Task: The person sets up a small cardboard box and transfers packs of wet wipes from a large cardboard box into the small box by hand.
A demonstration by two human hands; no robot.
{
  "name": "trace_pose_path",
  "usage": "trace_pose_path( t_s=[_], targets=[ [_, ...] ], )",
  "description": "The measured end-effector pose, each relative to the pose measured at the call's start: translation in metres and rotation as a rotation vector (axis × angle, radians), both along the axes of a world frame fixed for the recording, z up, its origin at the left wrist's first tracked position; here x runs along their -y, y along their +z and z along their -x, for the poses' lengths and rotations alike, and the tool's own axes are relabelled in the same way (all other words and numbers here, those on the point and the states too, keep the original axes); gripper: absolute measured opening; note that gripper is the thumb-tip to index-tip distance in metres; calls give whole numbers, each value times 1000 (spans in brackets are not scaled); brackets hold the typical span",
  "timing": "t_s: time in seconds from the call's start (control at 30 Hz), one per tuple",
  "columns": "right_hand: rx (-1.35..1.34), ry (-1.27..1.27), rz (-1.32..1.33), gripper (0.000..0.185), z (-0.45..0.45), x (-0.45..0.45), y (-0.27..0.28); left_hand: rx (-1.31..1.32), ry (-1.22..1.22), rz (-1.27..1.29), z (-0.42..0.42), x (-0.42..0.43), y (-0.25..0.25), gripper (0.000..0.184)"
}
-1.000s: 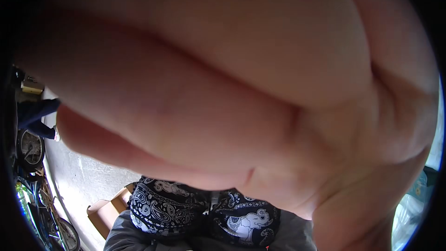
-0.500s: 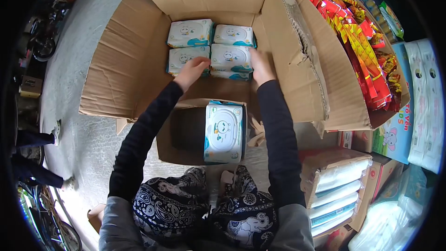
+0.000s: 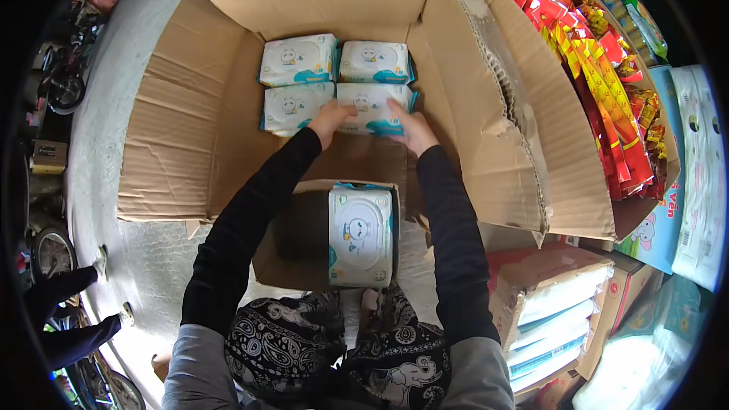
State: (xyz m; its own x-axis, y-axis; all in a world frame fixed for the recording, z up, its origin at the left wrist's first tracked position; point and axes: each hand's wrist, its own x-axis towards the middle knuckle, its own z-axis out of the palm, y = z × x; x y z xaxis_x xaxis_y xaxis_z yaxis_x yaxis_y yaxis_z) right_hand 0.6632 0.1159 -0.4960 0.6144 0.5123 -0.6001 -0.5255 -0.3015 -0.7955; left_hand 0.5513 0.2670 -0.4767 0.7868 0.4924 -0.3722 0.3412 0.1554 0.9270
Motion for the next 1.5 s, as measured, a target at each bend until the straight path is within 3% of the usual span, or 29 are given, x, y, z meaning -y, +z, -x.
trace_pose_path(
  t_s=[0.1, 0.2, 0.37, 0.43, 0.57, 0.67, 0.7, 0.77, 0.8, 0.9, 0.93, 1.0, 1.17, 1.2, 1.3, 1.33, 1.43, 1.5],
  targets=[
    [-102, -4, -113, 51, 14, 5, 34, 1, -9, 111, 14, 0, 10, 41],
    [10, 7, -242, 49, 29, 9, 72, 107, -15, 177, 35, -4, 34, 37],
    [90, 27, -449, 47, 72, 23, 138, 340, 76, -193, 112, 3, 104, 41],
    [93, 94, -518, 47, 87, 24, 165, 418, 248, 212, 149, 8, 146, 42],
    [235, 420, -477, 50, 112, 14, 202, 436, 90, 370, 220, -8, 155, 41],
    [284, 889, -306, 53, 131, -13, 206, 403, 29, 354, 254, 4, 135, 42],
    [291, 903, -310, 53, 139, -21, 201, 413, 39, 346, 262, 10, 131, 42],
    [337, 1202, -310, 49, 155, -34, 178, 276, -275, 86, 269, 29, 123, 49],
    [337, 1215, -312, 49, 162, -39, 169, 279, -262, 83, 269, 40, 114, 49],
    [454, 1399, 52, 44, 177, -45, 148, 270, -272, -61, 264, 60, 83, 54],
    [454, 1401, 52, 44, 181, -46, 145, 207, -180, 35, 264, 61, 74, 54],
    [776, 1302, 170, 40, 187, -45, 140, 81, -1, 227, 262, 63, 55, 54],
    [1303, 1106, 144, 26, 206, -35, 107, -108, -5, 228, 242, 56, 26, 48],
    [1304, 1103, 145, 26, 210, -33, 103, -156, -14, 291, 238, 55, 27, 42],
    [1552, 1001, 359, 20, 223, -31, 95, -257, -33, 407, 230, 48, 25, 31],
    [1553, 997, 356, 20, 226, -31, 93, -298, -50, 430, 228, 45, 17, 31],
    [1886, 1132, 656, 20, 236, -31, 93, -382, -79, 463, 226, 38, 1, 31],
    [1797, 1263, 657, 19, 241, -30, 100, -464, -8, 364, 222, 45, 8, 30]
  ],
)
